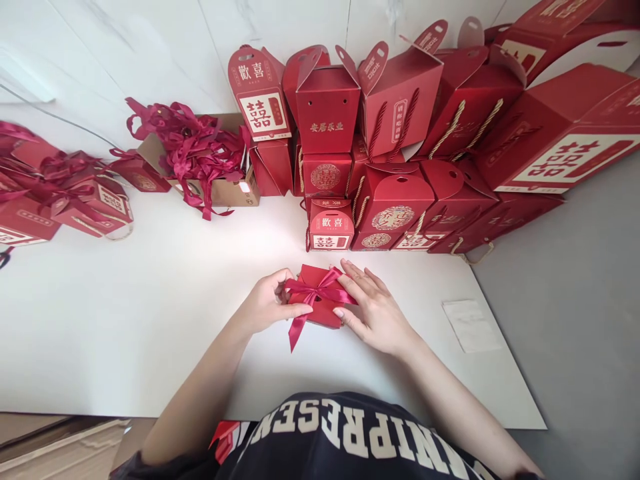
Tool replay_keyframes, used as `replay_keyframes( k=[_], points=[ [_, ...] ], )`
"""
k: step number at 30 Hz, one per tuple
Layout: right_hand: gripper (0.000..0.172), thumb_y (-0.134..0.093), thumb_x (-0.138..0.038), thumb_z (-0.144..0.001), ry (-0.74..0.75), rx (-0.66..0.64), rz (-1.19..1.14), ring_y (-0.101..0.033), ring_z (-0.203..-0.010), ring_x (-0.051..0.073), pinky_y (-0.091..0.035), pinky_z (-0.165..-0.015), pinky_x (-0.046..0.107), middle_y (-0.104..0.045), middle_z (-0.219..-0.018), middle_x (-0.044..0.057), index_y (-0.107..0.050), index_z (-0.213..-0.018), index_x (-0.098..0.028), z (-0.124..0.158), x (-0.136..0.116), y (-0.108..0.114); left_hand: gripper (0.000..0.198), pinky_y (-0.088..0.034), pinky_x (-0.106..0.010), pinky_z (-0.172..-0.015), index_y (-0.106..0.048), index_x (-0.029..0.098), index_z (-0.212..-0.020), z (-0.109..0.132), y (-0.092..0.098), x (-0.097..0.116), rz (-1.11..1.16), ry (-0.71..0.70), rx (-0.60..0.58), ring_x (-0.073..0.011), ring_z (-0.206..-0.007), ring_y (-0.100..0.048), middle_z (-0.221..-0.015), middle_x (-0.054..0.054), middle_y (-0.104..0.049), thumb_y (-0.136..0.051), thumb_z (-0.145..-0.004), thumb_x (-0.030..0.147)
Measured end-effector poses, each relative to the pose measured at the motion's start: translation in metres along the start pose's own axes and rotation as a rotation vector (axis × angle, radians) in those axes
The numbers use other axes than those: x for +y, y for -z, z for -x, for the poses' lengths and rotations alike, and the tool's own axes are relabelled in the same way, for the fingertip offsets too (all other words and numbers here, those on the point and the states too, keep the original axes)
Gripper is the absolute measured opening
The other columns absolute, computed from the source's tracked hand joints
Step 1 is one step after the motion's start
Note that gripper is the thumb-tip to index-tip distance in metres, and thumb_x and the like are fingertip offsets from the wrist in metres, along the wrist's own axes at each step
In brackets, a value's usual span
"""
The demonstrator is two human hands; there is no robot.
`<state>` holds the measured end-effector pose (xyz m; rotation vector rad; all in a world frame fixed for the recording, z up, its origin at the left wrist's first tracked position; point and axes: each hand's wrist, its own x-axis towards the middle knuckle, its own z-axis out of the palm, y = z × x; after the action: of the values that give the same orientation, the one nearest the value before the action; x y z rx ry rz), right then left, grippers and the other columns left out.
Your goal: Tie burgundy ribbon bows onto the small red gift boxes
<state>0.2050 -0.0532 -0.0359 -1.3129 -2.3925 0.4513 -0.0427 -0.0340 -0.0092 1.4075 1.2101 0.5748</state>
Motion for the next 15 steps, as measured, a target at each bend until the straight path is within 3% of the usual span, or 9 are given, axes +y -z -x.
replay_keyframes(
  k=[5, 10, 15],
  points=[
    [0.056, -0.040, -0.052, -0.096, -0.002, 0.010, -0.015, -0.030, -0.144, 0.027, -0.025, -0.116, 0.053, -0.034, -0.154, 0.017, -0.047, -0.138, -0.016, -0.001, 0.001, -0.002, 0.040, -0.040, -0.021, -0.059, -0.046, 0.019, -0.078, -0.001, 0.000, -0.004, 0.005, 0.014, 0.003, -0.0101, -0.064, -0.049, -0.068, 0.006, -0.050, -0.079, -0.069, 0.038],
    [0.055, -0.046, -0.052, -0.094, 0.032, 0.060, -0.074, -0.038, -0.140, 0.028, -0.028, -0.114, 0.055, -0.041, -0.151, 0.014, -0.046, -0.140, -0.022, -0.003, 0.005, -0.003, 0.034, -0.042, -0.023, -0.064, -0.047, 0.019, -0.081, 0.000, 0.006, -0.005, -0.029, -0.073, -0.027, -0.0111, -0.069, -0.051, -0.074, 0.004, -0.053, -0.076, -0.073, 0.036],
    [0.041, -0.055, -0.045, -0.092, 0.196, 0.236, -0.121, -0.046, -0.132, 0.026, -0.024, -0.116, 0.053, -0.048, -0.145, 0.011, -0.057, -0.128, -0.025, -0.001, 0.011, 0.008, 0.036, -0.044, -0.027, -0.073, -0.047, 0.025, -0.112, 0.005, 0.017, -0.001, -0.096, -0.205, -0.021, -0.0120, -0.075, -0.052, -0.092, 0.000, -0.057, -0.066, -0.083, 0.030]
  ],
)
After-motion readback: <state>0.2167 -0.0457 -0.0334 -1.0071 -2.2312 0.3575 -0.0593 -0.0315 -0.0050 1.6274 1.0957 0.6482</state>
